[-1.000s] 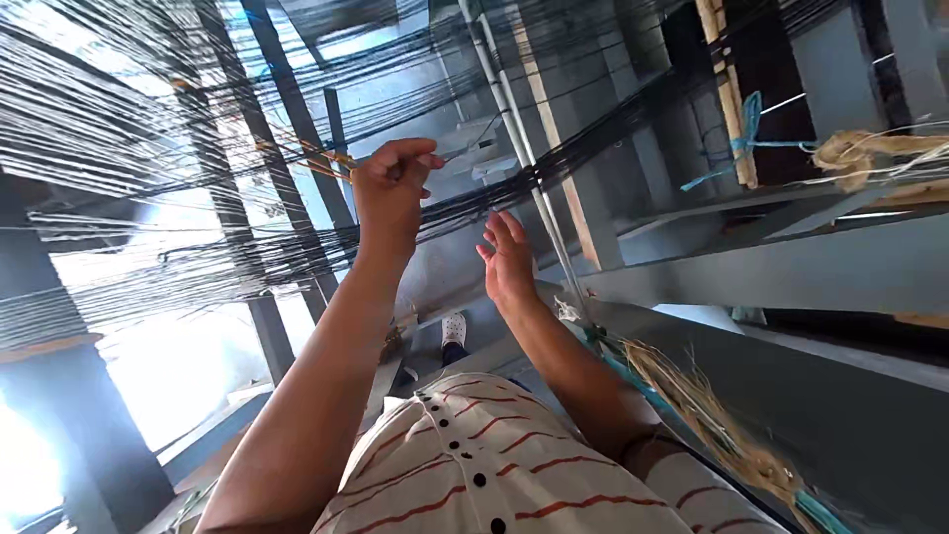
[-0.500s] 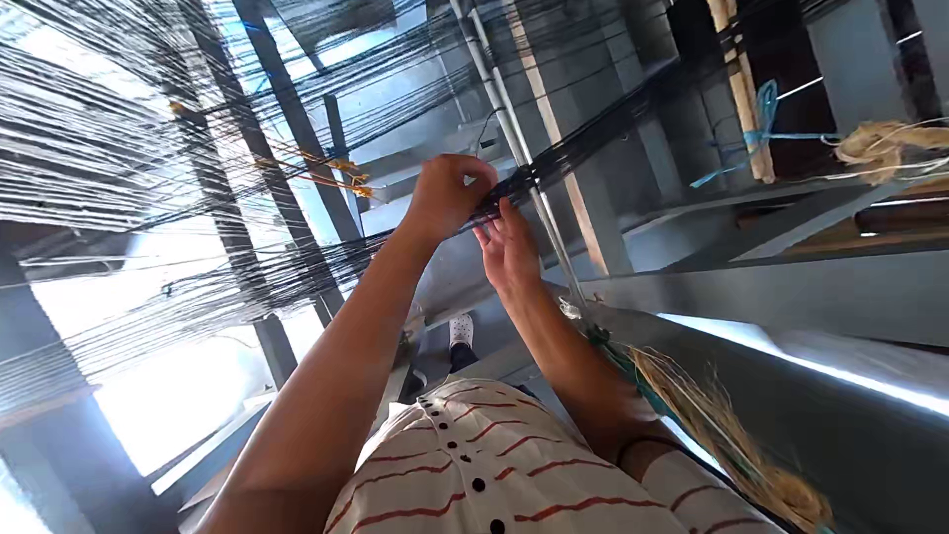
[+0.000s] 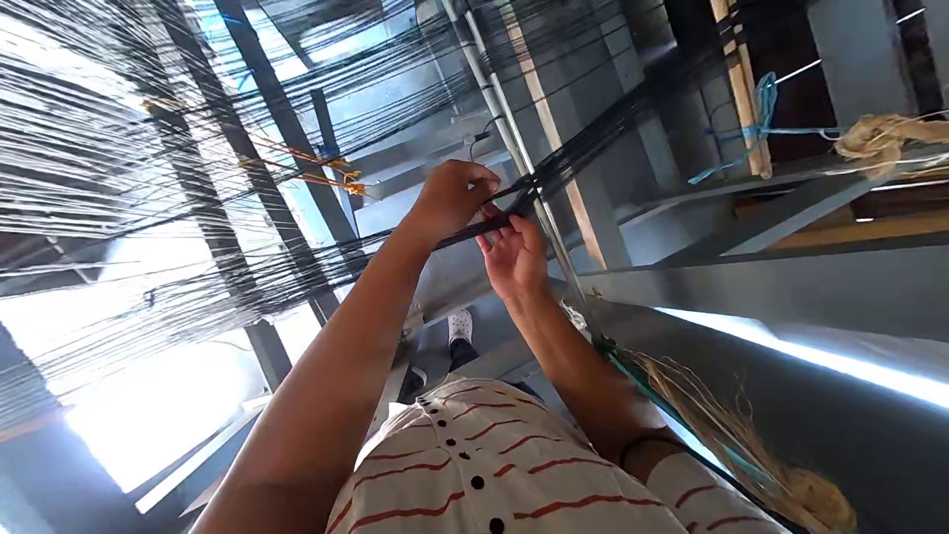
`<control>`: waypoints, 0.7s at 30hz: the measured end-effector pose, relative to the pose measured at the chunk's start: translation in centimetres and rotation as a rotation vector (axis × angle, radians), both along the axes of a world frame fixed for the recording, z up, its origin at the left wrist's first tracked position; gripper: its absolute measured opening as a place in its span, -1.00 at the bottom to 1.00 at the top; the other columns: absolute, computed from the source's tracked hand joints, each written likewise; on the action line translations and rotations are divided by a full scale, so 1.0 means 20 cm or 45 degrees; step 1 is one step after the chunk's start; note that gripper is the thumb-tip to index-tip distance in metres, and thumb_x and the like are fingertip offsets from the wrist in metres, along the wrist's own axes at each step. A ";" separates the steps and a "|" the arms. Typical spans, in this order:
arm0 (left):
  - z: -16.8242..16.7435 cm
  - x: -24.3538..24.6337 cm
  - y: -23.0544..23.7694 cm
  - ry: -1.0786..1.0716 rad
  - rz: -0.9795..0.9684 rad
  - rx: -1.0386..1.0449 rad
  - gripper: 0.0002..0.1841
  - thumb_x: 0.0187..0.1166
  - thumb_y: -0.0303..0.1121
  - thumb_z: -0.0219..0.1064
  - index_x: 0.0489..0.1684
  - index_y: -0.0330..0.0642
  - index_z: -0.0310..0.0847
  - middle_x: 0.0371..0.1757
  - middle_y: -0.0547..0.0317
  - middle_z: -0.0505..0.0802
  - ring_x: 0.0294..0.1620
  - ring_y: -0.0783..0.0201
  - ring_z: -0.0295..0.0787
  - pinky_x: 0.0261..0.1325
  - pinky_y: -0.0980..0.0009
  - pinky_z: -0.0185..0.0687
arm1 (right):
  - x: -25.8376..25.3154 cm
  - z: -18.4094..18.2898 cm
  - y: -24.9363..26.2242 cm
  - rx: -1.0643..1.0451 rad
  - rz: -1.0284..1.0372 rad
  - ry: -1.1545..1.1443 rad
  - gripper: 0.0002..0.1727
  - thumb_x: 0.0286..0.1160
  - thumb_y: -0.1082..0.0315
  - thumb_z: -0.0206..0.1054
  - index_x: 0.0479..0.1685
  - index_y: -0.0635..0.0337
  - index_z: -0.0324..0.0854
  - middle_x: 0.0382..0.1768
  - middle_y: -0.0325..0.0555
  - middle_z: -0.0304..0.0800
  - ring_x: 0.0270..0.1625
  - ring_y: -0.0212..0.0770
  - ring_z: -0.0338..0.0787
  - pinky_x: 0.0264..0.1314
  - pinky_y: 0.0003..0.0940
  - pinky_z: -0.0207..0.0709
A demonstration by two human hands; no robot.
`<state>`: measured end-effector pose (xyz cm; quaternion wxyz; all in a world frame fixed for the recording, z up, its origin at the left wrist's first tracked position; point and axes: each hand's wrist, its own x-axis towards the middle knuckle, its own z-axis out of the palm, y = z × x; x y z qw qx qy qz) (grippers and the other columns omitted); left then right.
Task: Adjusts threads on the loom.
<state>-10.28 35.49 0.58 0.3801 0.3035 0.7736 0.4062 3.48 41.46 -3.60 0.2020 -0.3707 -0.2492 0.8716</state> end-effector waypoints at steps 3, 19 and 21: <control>-0.01 0.02 0.00 -0.044 -0.029 -0.028 -0.76 0.75 -0.38 0.24 0.11 -0.30 0.78 0.05 -0.05 0.87 0.12 0.16 0.78 0.32 0.08 0.57 | 0.02 0.01 0.00 -0.059 -0.050 0.044 -0.71 0.74 0.26 -0.19 -0.18 0.03 0.45 -0.14 -0.13 0.84 0.09 -0.16 0.84 0.28 -0.16 0.63; -0.09 0.07 -0.08 -0.241 0.045 0.028 -0.80 0.53 -0.44 0.48 0.03 -0.29 0.79 -0.05 0.04 0.87 -0.02 0.29 0.78 0.17 0.24 0.67 | -0.05 0.02 -0.02 0.162 0.026 -0.170 -0.82 0.76 0.20 0.22 0.13 -0.06 0.66 -0.49 -0.46 0.57 -0.49 -0.50 0.55 -0.32 -0.55 0.54; -0.09 0.07 -0.09 -0.255 0.044 0.047 -0.79 0.52 -0.47 0.48 0.04 -0.29 0.79 -0.05 0.05 0.87 -0.02 0.31 0.78 0.16 0.26 0.67 | -0.06 0.01 -0.01 0.182 0.035 -0.156 -0.82 0.77 0.21 0.20 0.14 -0.04 0.66 -0.57 -0.48 0.52 -0.53 -0.51 0.53 -0.32 -0.56 0.53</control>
